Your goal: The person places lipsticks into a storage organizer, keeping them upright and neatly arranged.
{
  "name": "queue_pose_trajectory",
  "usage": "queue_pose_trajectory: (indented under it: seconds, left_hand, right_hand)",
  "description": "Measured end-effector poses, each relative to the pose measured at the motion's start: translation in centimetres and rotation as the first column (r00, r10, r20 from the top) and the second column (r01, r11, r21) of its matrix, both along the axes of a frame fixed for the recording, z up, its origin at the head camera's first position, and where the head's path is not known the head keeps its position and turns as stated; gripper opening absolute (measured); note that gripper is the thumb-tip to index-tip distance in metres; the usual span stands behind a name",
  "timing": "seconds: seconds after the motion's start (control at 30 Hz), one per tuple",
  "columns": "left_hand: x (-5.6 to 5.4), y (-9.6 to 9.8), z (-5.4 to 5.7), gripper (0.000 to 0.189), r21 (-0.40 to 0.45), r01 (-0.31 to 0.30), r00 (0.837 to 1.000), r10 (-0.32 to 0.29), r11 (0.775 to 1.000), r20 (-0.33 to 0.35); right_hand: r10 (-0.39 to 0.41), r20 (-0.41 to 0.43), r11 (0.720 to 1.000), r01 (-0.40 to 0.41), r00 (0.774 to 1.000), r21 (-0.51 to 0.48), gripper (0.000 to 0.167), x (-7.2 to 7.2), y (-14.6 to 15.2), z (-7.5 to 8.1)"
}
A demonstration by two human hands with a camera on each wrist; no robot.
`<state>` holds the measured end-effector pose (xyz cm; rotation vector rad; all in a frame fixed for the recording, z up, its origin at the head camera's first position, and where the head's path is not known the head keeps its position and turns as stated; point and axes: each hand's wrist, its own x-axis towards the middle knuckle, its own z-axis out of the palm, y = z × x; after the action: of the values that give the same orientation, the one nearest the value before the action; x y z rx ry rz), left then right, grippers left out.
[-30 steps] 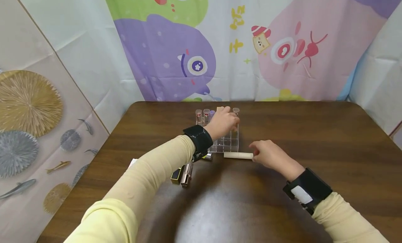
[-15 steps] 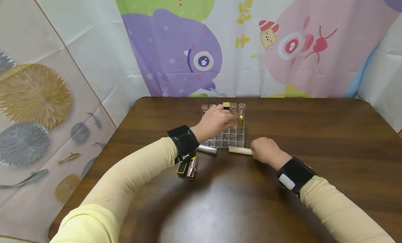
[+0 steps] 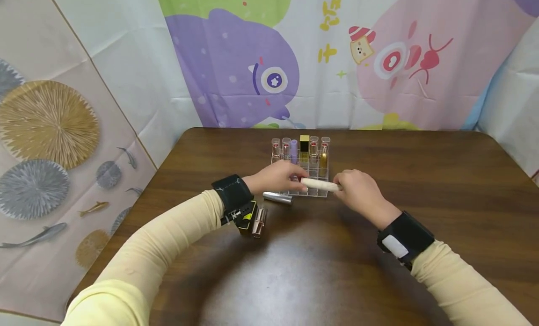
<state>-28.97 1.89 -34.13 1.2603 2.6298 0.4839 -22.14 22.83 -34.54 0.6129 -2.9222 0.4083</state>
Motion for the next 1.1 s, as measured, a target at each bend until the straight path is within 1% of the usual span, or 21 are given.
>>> queue_pose_trajectory:
  seconds: [0.07,0.13,0.23,0.3,0.37,0.47,0.53,0.63,0.77,0.83,0.9,1.0,1.1]
  left_hand:
    - [0.0,-0.1,0.2,0.027,0.062,-0.02,0.999,0.017,0.998,0.052]
    - [0.0,-0.3,0.6,0.023,0.112,-0.042,0.996,0.033,0.993,0.082]
    - [-0.1,-0.4,1.4,0.021,0.157,-0.054,0.995,0.041,0.986,0.086]
    - [-0.2,-0.6,2.1,0.022,0.169,-0.062,0.996,0.049,0.984,0.078]
    - [-0.4,-0.8,2.9,0.023,0.164,-0.065,0.997,0.058,0.984,0.047]
    - [-0.8,-1.0,3.9,0.026,0.139,-0.076,0.997,0.08,0.987,-0.02]
    - [-1.2,-0.9,4.5,0.027,0.119,-0.091,0.992,0.1,0.989,-0.071]
    - [-1.7,-0.5,4.9,0.029,0.116,-0.138,0.981,0.152,0.984,-0.121]
    - [-2.6,0.6,4.9,0.027,0.123,-0.214,0.951,0.236,0.969,-0.202]
    - [-3.0,1.3,4.9,0.026,0.118,-0.243,0.935,0.265,0.963,-0.234]
    - [-3.3,1.9,4.8,0.026,0.114,-0.264,0.927,0.284,0.958,-0.244]
    - [-3.6,2.7,4.7,0.027,0.099,-0.278,0.923,0.294,0.956,-0.25]
    - [-3.7,3.5,4.6,0.027,0.082,-0.269,0.912,0.281,0.96,-0.299]
  right_hand:
    - [-0.013,-0.029,1.0,0.012,0.999,-0.029,0.015,0.2,-0.1,0.5]
    - [-0.02,-0.039,0.999,0.018,0.999,-0.047,0.017,0.3,-0.2,0.8]
    - [-0.024,-0.023,0.997,0.022,0.999,-0.069,0.02,0.3,-0.4,1.0]
    - [-0.029,-0.004,0.996,0.029,1.0,-0.083,0.022,0.3,-0.4,1.1]
    - [-0.034,0.02,0.996,0.035,0.999,-0.086,0.025,0.3,-0.3,1.1]
    - [-0.04,0.038,0.996,0.043,0.998,-0.081,0.027,0.4,0.1,1.0]
    - [-0.043,0.045,0.996,0.046,0.998,-0.08,0.027,0.5,0.4,0.9]
    - [-0.037,0.052,0.996,0.041,0.998,-0.084,0.025,0.6,0.7,0.8]
    - [-0.027,0.06,0.996,0.032,0.998,-0.085,0.024,0.5,0.7,0.7]
    - [-0.027,0.056,0.996,0.032,0.998,-0.088,0.025,0.5,0.7,0.7]
    - [-0.033,0.052,0.996,0.037,0.998,-0.087,0.025,0.5,0.8,0.7]
    - [-0.04,0.05,0.995,0.044,0.998,-0.085,0.026,0.6,0.9,0.7]
    - [-0.039,0.061,0.995,0.044,0.997,-0.09,0.026,0.7,1.1,0.7]
